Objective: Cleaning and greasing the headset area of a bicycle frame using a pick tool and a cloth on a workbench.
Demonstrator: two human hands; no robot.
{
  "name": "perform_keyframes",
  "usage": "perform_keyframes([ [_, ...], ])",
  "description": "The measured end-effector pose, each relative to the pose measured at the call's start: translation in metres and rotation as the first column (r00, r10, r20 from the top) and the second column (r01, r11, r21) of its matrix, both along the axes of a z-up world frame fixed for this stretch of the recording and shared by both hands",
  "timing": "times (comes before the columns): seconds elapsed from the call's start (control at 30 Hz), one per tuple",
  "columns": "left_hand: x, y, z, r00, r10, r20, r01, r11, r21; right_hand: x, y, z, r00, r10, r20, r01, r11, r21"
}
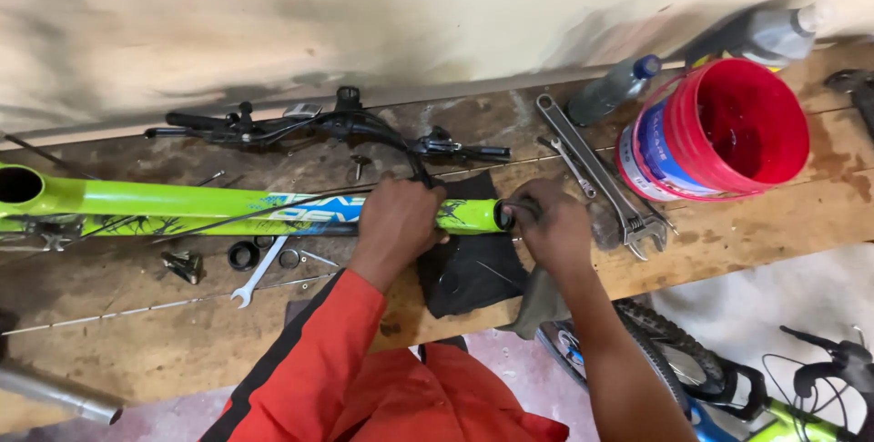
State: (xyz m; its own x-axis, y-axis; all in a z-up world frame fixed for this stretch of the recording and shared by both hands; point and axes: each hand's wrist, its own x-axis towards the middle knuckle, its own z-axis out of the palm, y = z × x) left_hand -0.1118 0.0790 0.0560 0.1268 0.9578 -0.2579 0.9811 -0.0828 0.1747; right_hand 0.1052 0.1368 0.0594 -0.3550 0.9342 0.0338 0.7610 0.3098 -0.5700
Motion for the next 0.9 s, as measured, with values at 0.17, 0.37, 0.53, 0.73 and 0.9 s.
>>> perform_keyframes([
  [0.17, 0.002, 0.000, -0.003, 1.000, 0.010, 0.009, -0.010, 1.000, 0.026, 0.006, 0.002, -0.008, 0.981, -0.191, -0.024, 0.176, 0.939, -0.297],
  [0.37, 0.001, 0.000, -0.014, 0.999, 0.029, 0.032, -0.030, 0.999, 0.041, 0.021, 0.006, -0.026, 0.976, -0.215, 0.042, 0.211, 0.867, -0.451],
  [0.53, 0.001, -0.001, -0.013, 1.000, -0.004, -0.011, 0.005, 0.999, 0.042, 0.015, 0.013, -0.011, 0.944, -0.286, -0.163, 0.183, 0.868, -0.463],
  [0.73, 0.003, -0.001, -0.005, 0.999, -0.001, -0.032, 0.003, 0.998, 0.059, 0.014, 0.004, -0.007, 0.990, -0.119, -0.071, 0.098, 0.963, -0.252],
  [0.9, 0.002, -0.002, -0.010, 1.000, 0.014, 0.001, -0.015, 0.998, 0.054, 0.006, -0.011, -0.009, 0.949, -0.255, -0.185, 0.197, 0.939, -0.282],
])
